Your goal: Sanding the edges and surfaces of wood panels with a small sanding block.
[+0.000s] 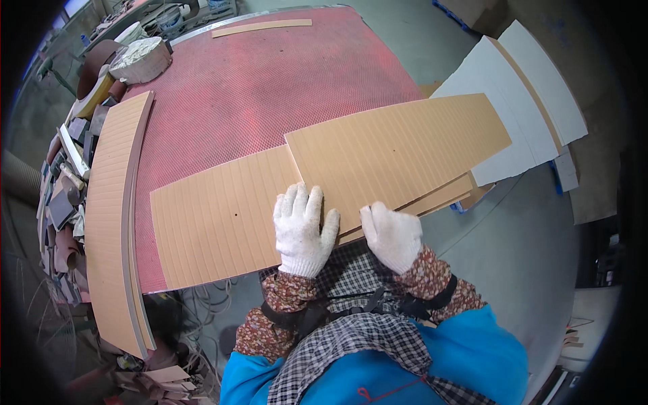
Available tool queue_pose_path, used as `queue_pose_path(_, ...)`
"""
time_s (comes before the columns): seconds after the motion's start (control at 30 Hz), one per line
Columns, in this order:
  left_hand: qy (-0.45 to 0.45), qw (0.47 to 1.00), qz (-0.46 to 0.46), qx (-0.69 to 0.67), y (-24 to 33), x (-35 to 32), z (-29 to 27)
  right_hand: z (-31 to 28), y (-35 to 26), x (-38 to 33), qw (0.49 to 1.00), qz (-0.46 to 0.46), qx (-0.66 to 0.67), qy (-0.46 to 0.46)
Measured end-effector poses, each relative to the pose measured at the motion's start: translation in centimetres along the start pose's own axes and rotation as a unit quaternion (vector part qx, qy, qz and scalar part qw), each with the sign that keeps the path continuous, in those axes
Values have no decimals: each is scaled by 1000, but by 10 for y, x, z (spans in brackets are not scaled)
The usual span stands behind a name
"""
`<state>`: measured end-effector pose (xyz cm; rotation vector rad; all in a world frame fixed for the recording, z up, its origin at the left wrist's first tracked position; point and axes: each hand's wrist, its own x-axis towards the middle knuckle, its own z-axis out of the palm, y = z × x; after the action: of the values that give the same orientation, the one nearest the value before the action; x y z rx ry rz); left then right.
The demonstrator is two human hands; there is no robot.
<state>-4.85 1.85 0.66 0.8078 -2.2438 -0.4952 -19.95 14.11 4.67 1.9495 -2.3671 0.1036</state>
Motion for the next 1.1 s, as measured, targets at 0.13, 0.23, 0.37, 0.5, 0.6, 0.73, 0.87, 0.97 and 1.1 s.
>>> queue_pose_path(0.13, 9, 1000, 5, 4, 0, -1, 2, 17, 11, 60, 1000, 8, 11, -9)
queue_pose_path(0.23, 5, 1000, 3, 6, 0, -2, 3, 17, 16, 119, 996, 63, 51, -29)
queue_pose_path(0.37, -1, 1000, -1, -7, 0, -1, 1, 10, 19, 184, 996, 60, 27, -66)
queue_pose_path(0.5, -1, 1000, -4, 0, 1, -3, 1, 12, 22, 229, 994, 31, -20, -107)
queue_pose_path(0.6, 7, 1000, 0, -1, -1, -3, 4, 14, 19, 232, 992, 83, 16, -96)
queue_pose_path(0.73, 11, 1000, 3, -2, -1, -2, 3, 12, 17, 202, 991, 98, 40, -83)
queue_pose_path(0.87, 7, 1000, 12, 1, -2, 0, 5, 7, 12, 129, 987, 121, 86, -62)
queue_pose_path(0.97, 9, 1000, 6, -4, -1, 0, 0, 17, 9, 61, 994, 73, 85, 13)
queue_pose_path(1.1, 5, 1000, 1, 5, -1, -1, 2, 9, -1, -14, 992, 87, 86, 10)
